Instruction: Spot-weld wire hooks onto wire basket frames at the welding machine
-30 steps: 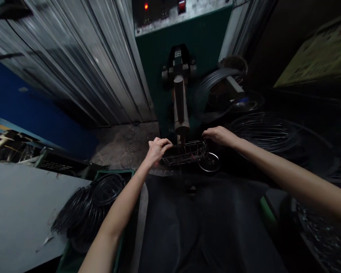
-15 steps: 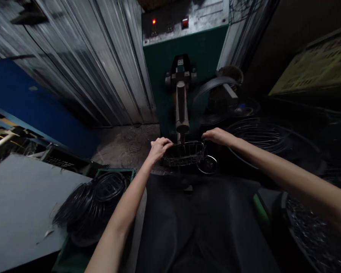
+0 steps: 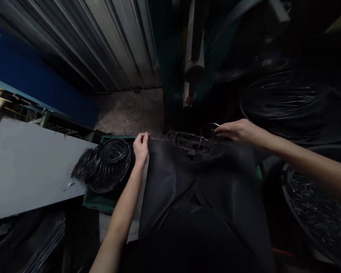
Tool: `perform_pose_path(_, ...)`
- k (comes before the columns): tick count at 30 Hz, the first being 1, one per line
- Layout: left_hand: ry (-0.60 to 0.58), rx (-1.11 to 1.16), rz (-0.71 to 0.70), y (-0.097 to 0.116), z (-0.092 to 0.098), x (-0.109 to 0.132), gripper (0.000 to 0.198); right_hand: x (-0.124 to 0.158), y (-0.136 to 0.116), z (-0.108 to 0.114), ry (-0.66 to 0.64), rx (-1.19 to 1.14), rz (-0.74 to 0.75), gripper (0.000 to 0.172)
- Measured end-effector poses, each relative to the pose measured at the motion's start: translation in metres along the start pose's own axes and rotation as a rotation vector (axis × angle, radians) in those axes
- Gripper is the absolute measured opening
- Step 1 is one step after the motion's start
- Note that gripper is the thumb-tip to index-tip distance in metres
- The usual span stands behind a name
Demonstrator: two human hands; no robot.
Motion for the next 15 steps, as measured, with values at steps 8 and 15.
perform_pose_path(8, -0.557, 0.785, 0.529, -0.013, -0.117, 0.173, 0.042, 0.003, -0.050, -0.004, 0.006, -0.179, -0.357, 0.048)
perform_pose_path(15, -0.475, 1.004, 0.564, 0.019, -0.131, 0.166, 0.048, 0.015, -0.045, -0.009, 0.208, -0.674, -0.614, 0.052)
Point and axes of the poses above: each hand's wrist, its own x-axis away from the middle knuckle, its own z-axis out of the back of the hand, y = z × x, the point moved 7 cm from there along -x, towards the middle knuckle, and after that the axes turned 10 degrees about -x, right-handed, at the moved point
